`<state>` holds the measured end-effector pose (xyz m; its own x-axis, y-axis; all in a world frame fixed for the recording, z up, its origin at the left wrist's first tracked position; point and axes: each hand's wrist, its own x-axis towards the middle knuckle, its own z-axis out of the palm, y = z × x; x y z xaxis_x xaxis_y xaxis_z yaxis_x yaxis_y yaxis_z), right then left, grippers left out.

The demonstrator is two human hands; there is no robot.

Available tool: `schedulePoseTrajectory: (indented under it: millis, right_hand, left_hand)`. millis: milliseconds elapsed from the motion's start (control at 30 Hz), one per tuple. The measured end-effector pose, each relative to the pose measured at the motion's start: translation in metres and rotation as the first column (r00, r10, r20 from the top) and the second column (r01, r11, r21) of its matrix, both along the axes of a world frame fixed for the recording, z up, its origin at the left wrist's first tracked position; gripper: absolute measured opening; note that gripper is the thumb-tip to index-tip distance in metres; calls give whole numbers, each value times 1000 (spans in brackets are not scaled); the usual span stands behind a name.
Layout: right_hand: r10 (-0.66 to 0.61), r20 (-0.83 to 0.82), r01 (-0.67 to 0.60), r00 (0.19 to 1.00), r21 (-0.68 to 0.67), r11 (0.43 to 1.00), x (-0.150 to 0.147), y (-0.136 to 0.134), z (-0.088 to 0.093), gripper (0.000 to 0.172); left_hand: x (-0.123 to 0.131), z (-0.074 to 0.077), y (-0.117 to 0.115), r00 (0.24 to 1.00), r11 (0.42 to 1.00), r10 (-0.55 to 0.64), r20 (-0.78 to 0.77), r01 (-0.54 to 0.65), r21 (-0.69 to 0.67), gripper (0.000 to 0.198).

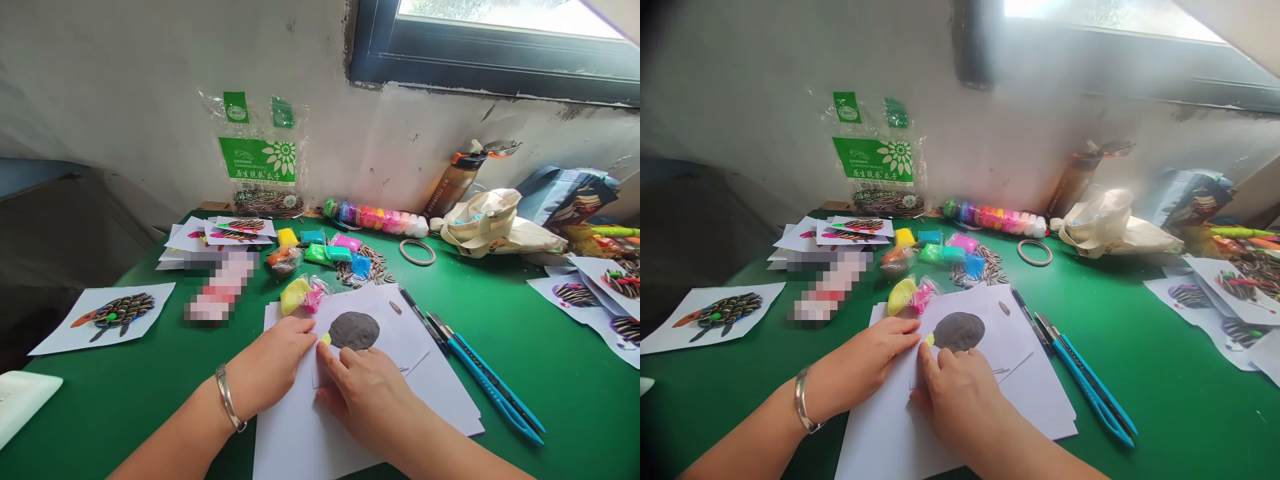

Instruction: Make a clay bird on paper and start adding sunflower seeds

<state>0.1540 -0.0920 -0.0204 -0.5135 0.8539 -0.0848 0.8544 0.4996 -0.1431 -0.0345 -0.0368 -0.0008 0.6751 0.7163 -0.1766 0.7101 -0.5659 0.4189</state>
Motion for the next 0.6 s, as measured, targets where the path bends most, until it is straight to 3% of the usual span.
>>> schedulePoseTrajectory:
  millis: [300,600]
  right_hand:
    - [11,-24,-11,1000,11,1000,3,0,-1,55]
    - [37,-39,-36,999,12,999,7,-4,0,52]
  left_hand:
    - [3,4,0,1000,1000,-16,-16,16,13,48]
    - [4,-1,-2,998,999,-37,-50,38,23,53]
